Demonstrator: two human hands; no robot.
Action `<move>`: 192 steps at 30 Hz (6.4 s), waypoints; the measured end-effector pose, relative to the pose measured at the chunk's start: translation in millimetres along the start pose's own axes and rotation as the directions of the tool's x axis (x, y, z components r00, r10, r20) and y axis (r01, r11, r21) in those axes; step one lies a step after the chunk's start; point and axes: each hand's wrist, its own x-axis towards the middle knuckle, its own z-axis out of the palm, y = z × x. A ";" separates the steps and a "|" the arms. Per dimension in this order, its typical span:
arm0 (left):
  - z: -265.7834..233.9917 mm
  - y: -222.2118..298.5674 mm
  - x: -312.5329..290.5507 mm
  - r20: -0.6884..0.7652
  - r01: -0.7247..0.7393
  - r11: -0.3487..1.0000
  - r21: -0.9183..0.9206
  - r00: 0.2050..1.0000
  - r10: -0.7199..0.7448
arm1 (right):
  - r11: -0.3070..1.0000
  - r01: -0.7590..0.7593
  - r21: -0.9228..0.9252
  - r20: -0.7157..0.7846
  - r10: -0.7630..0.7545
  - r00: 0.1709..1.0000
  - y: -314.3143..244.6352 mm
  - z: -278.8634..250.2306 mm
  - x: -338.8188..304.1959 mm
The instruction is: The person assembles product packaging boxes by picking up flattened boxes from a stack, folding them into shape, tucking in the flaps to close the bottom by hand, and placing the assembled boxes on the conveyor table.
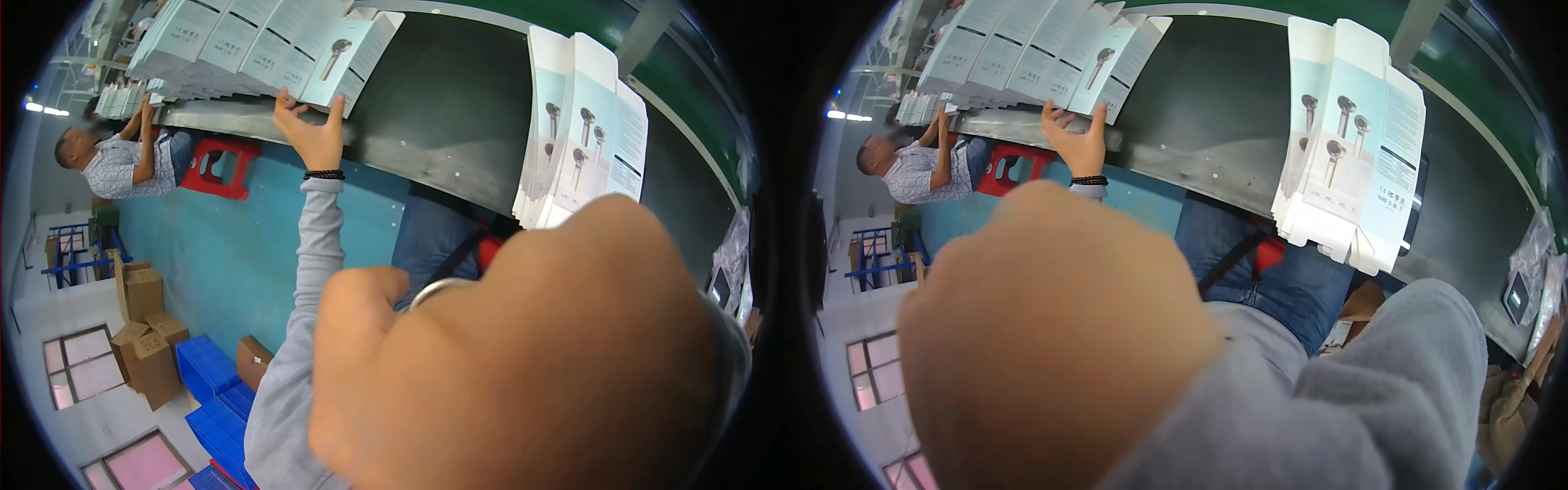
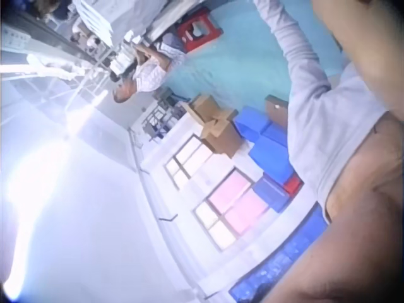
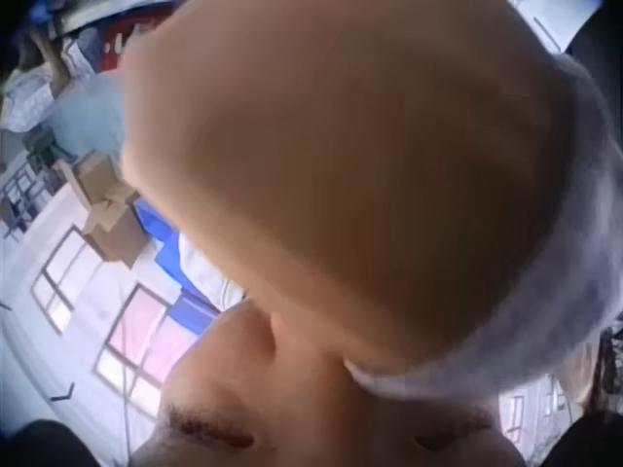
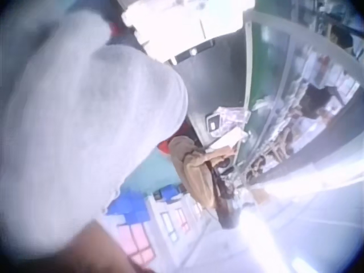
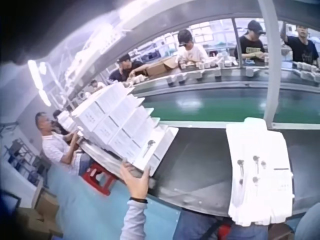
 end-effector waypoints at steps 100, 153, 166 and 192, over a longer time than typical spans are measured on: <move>-51.5 135.2 -96.3 0.202 -0.436 0.650 -0.623 0.712 0.672 | -0.074 0.116 0.991 -0.054 0.569 0.821 62.3 154.8 16.0; -12.6 20.0 15.1 -0.049 -0.006 0.968 -0.251 0.999 -0.006 | 0.975 -0.219 -0.047 -0.559 0.157 0.814 111.9 101.9 -74.6; -58.5 181.5 -52.2 0.091 -0.829 0.442 -0.342 0.439 0.894 | 0.659 0.495 0.566 -0.819 0.384 0.426 62.9 72.4 -53.6; -64.8 157.1 -108.2 0.800 0.539 0.767 -0.348 0.598 -0.057 | 0.640 0.145 0.754 -0.635 0.657 0.406 66.8 171.7 -15.3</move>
